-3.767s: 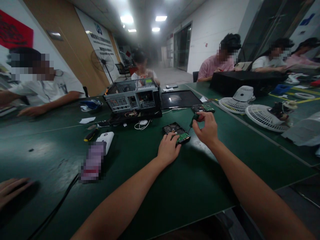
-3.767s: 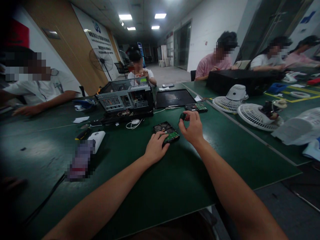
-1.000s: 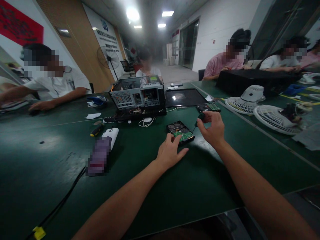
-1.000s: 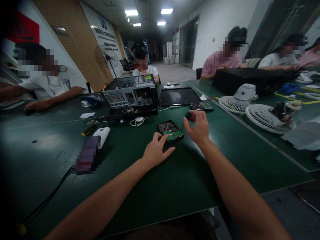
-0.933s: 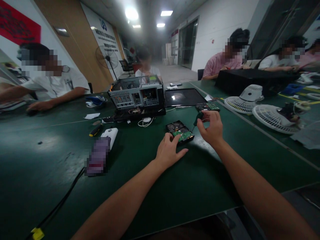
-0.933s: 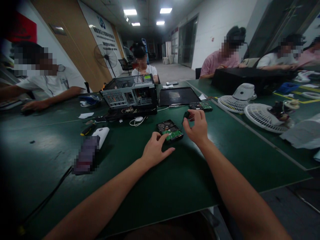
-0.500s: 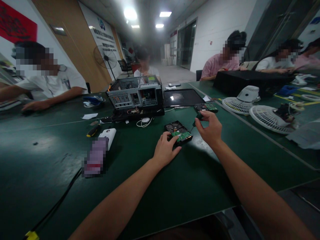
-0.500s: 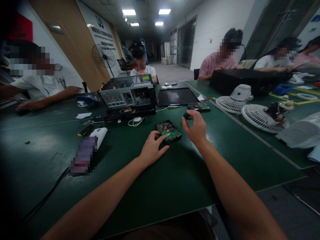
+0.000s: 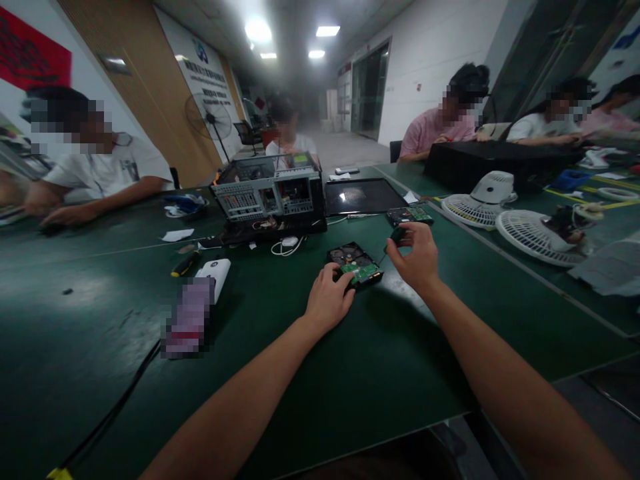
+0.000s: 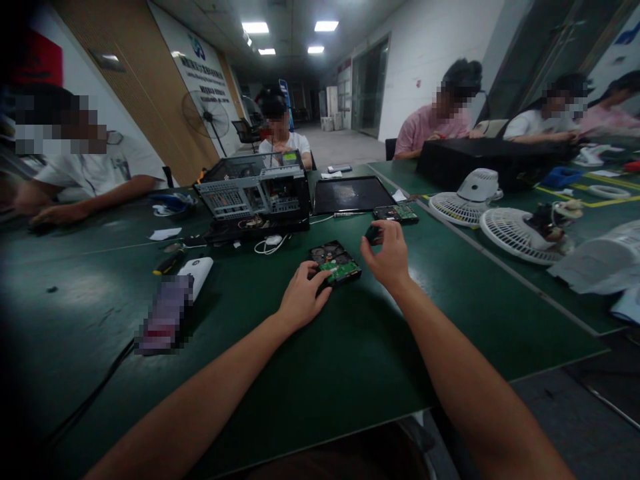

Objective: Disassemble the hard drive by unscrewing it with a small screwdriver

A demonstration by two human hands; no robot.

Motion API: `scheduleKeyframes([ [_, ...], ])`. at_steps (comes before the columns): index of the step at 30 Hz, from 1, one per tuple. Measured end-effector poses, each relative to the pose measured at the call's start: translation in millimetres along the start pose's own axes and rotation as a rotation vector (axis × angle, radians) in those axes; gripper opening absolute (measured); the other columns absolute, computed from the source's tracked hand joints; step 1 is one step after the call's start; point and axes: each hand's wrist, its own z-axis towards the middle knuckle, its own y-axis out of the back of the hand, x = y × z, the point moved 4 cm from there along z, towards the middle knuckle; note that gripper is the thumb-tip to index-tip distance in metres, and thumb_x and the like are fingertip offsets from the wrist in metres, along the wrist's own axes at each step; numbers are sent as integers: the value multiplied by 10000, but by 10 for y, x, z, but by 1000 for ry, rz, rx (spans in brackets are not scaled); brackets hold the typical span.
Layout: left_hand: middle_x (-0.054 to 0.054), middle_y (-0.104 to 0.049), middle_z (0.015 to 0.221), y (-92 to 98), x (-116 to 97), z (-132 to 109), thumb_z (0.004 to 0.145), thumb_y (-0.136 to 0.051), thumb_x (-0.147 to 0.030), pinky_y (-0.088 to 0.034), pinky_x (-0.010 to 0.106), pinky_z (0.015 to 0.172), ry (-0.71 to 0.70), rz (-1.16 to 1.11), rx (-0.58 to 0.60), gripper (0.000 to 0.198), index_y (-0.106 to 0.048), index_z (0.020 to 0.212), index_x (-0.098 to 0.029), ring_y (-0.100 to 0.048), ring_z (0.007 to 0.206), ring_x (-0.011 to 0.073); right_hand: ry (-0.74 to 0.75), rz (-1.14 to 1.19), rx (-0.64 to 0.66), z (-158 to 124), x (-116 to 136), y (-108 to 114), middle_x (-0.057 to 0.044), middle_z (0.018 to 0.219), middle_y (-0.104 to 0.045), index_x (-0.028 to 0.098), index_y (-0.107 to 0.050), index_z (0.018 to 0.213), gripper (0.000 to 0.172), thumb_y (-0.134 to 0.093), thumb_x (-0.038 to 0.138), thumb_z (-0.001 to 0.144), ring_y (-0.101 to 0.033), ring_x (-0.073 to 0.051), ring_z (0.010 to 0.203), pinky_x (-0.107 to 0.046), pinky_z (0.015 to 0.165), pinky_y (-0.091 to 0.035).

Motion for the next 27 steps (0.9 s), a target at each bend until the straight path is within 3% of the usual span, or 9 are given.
scheduleKeyframes([
  [8, 129, -405, 1455, 14, -7, -7, 959, -588, -314, -491, 480, 1072, 39, 9, 25, 416, -585, 1371, -256, -526, 1268, 307, -35, 31, 9, -2, 30, 1, -106, 1169, -561, 209, -538, 1223, 403, -686, 315, 864, -654, -204, 865, -385, 707, -627],
  [14, 114, -425, 1424, -6, -2, 49, 958, -635, -410, -485, 465, 1074, 90, 8, 16, 370, -632, 1298, -264, -515, 1272, 306, -29, 4, -4, -2, 66, -3, -105, 1154, -548, 214, -531, 1258, 463, -710, 336, 848, -635, -211, 882, -385, 710, -627],
  [23, 112, -421, 1424, -12, 54, 53, 967, -624, -342, -485, 457, 1063, 95, 36, 11, 340, -625, 1297, -265, -509, 1264, 300, 12, 18, -154, 17, 84, 134, -83, 1115, -544, 234, -545, 1253, 458, -717, 333, 841, -607, -217, 887, -383, 722, -597],
  [27, 130, -410, 1451, -32, 120, 45, 982, -553, -259, -487, 488, 1047, 166, 90, 37, 391, -561, 1373, -268, -474, 1311, 327, -85, -48, -71, 32, -62, 89, -92, 1094, -557, 210, -564, 1244, 444, -695, 328, 836, -595, -225, 868, -414, 784, -576],
])
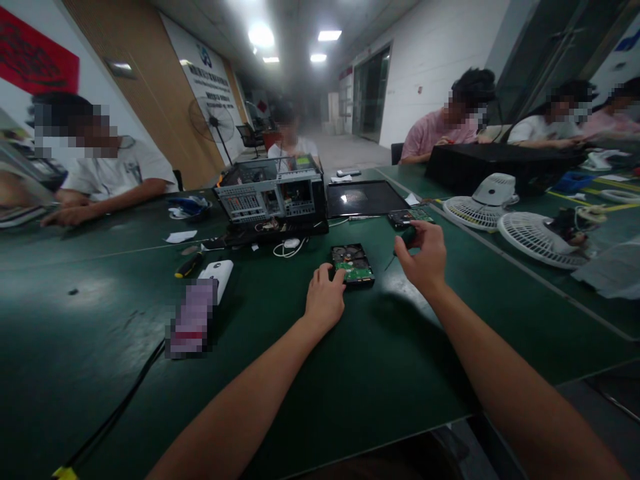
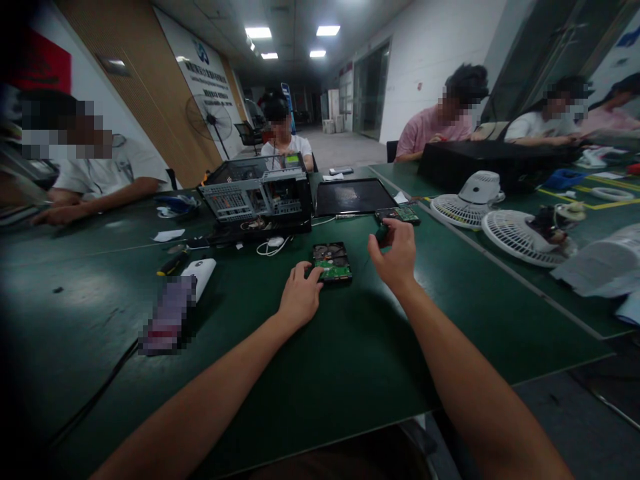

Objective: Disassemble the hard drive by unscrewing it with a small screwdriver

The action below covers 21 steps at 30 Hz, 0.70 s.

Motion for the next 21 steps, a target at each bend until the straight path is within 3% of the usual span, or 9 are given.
scheduleKeyframes([
  [7, 149, -368, 1524, 129, 75, 35, 1007, -473, -417, -432, 579, 1076, 79, 32, 48, 402, -561, 1377, -285, -394, 1391, 395, -303, -197, 394, -94, -393, -238, -134, 1116, -560, 175, -637, 1186, 393, -659, 284, 810, -590, -291, 1083, -439, 992, -504],
  [13, 189, -442, 1466, 176, -123, 140, 1001, -410, -553, -433, 564, 1059, 61, 33, 26, 489, -607, 1294, -214, -442, 1337, 397, -284, -325, 726, -192, -378, -345, -121, 1040, -633, 170, -695, 1100, 324, -702, 370, 846, -608, -262, 1005, -377, 959, -490],
  [16, 221, -474, 1411, 143, -298, 199, 949, -451, -665, -442, 544, 1038, 87, 28, -30, 617, -593, 1294, -174, -483, 1288, 412, -243, -349, 802, -219, -326, -362, -135, 1053, -665, 156, -695, 1101, 337, -715, 384, 854, -620, -257, 984, -356, 929, -487],
  [21, 314, -381, 1495, -27, -481, 256, 735, -655, -794, -391, 615, 1043, 272, -9, -93, 990, -450, 1416, -104, -462, 1293, 515, -190, -361, 821, -237, -290, -368, -151, 1052, -693, 141, -696, 1089, 320, -688, 387, 885, -620, -273, 1057, -342, 933, -472],
])
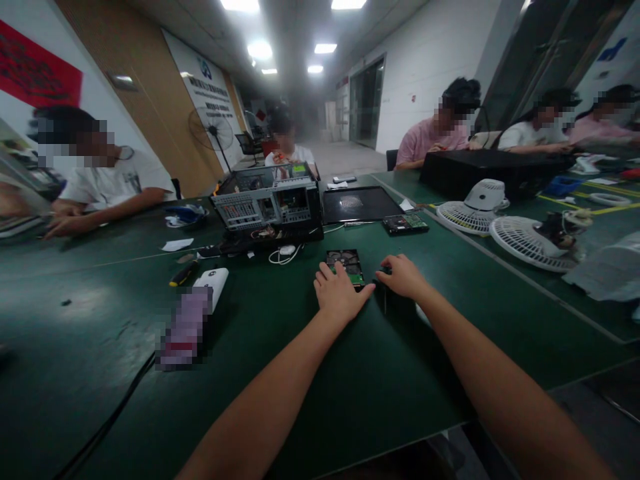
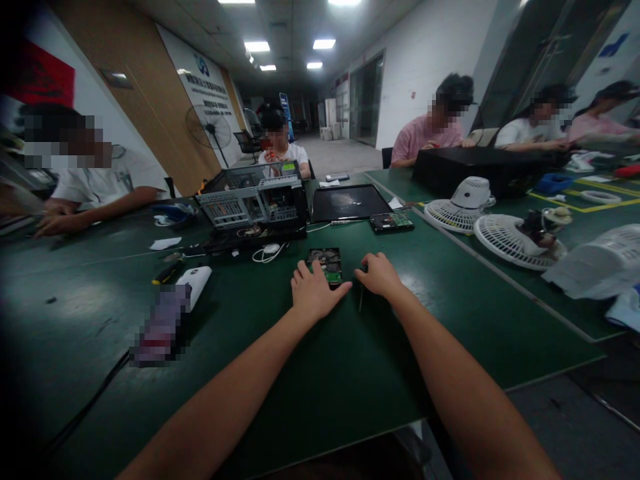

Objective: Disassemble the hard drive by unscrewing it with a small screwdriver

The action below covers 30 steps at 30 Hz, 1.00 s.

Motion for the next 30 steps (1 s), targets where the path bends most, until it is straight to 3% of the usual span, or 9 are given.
scheduleKeyframes([
  [3, 333, -317, 1544, -92, -48, -15, 712, -732, -695, -364, 622, 1060, 31, 12, -29, 1063, -339, 1499, -99, -446, 1313, 531, -15, -11, -9, -7, -7, -1, -151, 1060, -688, 147, -695, 1106, 325, -680, 391, 892, -633, -261, 1001, -343, 922, -478],
  [8, 315, -319, 1544, -111, 4, -20, 772, -715, -573, -368, 614, 1051, 27, -4, -80, 974, -280, 1527, -138, -449, 1319, 516, 7, -2, -1, -5, 2, -12, -146, 1058, -695, 155, -694, 1104, 308, -683, 373, 885, -641, -270, 1026, -353, 937, -488],
  [13, 310, -268, 1567, -51, 199, 23, 792, -680, -567, -359, 604, 1075, -1, 21, -2, 954, -265, 1531, -129, -428, 1354, 512, 34, -20, 14, 11, 24, -23, -155, 1064, -716, 146, -702, 1065, 281, -698, 347, 870, -648, -274, 1046, -353, 935, -495],
  [20, 241, -233, 1601, 82, 634, 122, 797, -685, -531, -318, 562, 1154, -185, 11, 166, 963, -221, 1570, -191, -359, 1447, 452, 73, 39, 67, -31, 140, 21, -127, 1052, -748, 176, -724, 985, 197, -702, 333, 868, -696, -259, 970, -338, 857, -517],
  [25, 227, -263, 1593, 101, 767, 145, 791, -685, -615, -296, 536, 1168, -185, -7, 212, 1038, -172, 1592, -199, -337, 1463, 431, -4, 271, 250, -119, 199, -18, -52, 949, -767, 192, -676, 990, 184, -695, 342, 886, -701, -145, 627, -268, 660, -513],
  [30, 216, -421, 1499, 49, 728, 172, 745, -705, -658, -328, 520, 1125, -50, -21, 155, 1114, -161, 1597, -189, -396, 1396, 419, -3, 455, 410, -193, 291, -98, -27, 759, -743, 187, -638, 947, 269, -751, 414, 856, -692, -151, 590, -240, 552, -477],
])
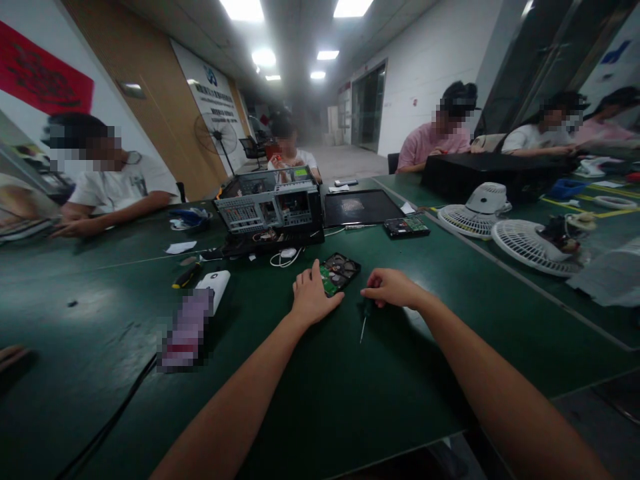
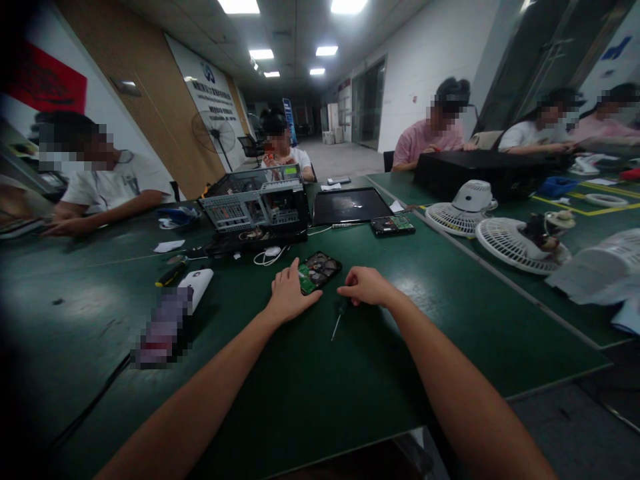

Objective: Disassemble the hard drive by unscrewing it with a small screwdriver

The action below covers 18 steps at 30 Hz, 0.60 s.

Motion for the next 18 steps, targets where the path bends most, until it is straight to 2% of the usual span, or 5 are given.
scheduleKeyframes([
  [3, 208, -480, 1443, -5, -4, 2, 735, -712, -631, -352, 510, 1098, 28, -18, -27, 1077, -224, 1580, -175, -427, 1349, 411, 0, 40, 16, 21, 4, -20, -39, 750, -732, 187, -650, 944, 301, -729, 468, 870, -666, -154, 572, -247, 520, -473],
  [6, 206, -486, 1434, 8, 15, -17, 722, -727, -604, -365, 507, 1090, 23, -51, -54, 1060, -261, 1566, -162, -441, 1328, 405, -19, 60, -148, 68, -45, 67, -67, 856, -745, 187, -676, 979, 310, -698, 484, 893, -670, -159, 642, -255, 558, -494],
  [9, 203, -488, 1436, 21, 23, -39, 713, -742, -581, -361, 514, 1098, 6, -81, -81, 1053, -273, 1555, -157, -445, 1326, 402, -29, 175, -271, 113, -99, 122, -89, 1010, -751, 180, -697, 1049, 303, -687, 450, 911, -690, -172, 770, -273, 674, -541],
  [13, 191, -485, 1434, 37, -25, -69, 716, -750, -561, -365, 517, 1110, -57, -118, -115, 1023, -294, 1540, -163, -439, 1333, 394, -5, 413, -264, 150, -81, 62, -84, 1044, -741, 169, -714, 1072, 281, -666, 410, 938, -681, -178, 865, -281, 779, -558],
  [18, 173, -489, 1420, 100, -112, -99, 715, -768, -536, -381, 516, 1108, -143, -175, -142, 984, -324, 1516, -175, -438, 1329, 382, -55, 722, -243, 141, -63, 33, -84, 988, -718, 163, -694, 995, 271, -717, 421, 913, -664, -171, 862, -272, 779, -579],
])
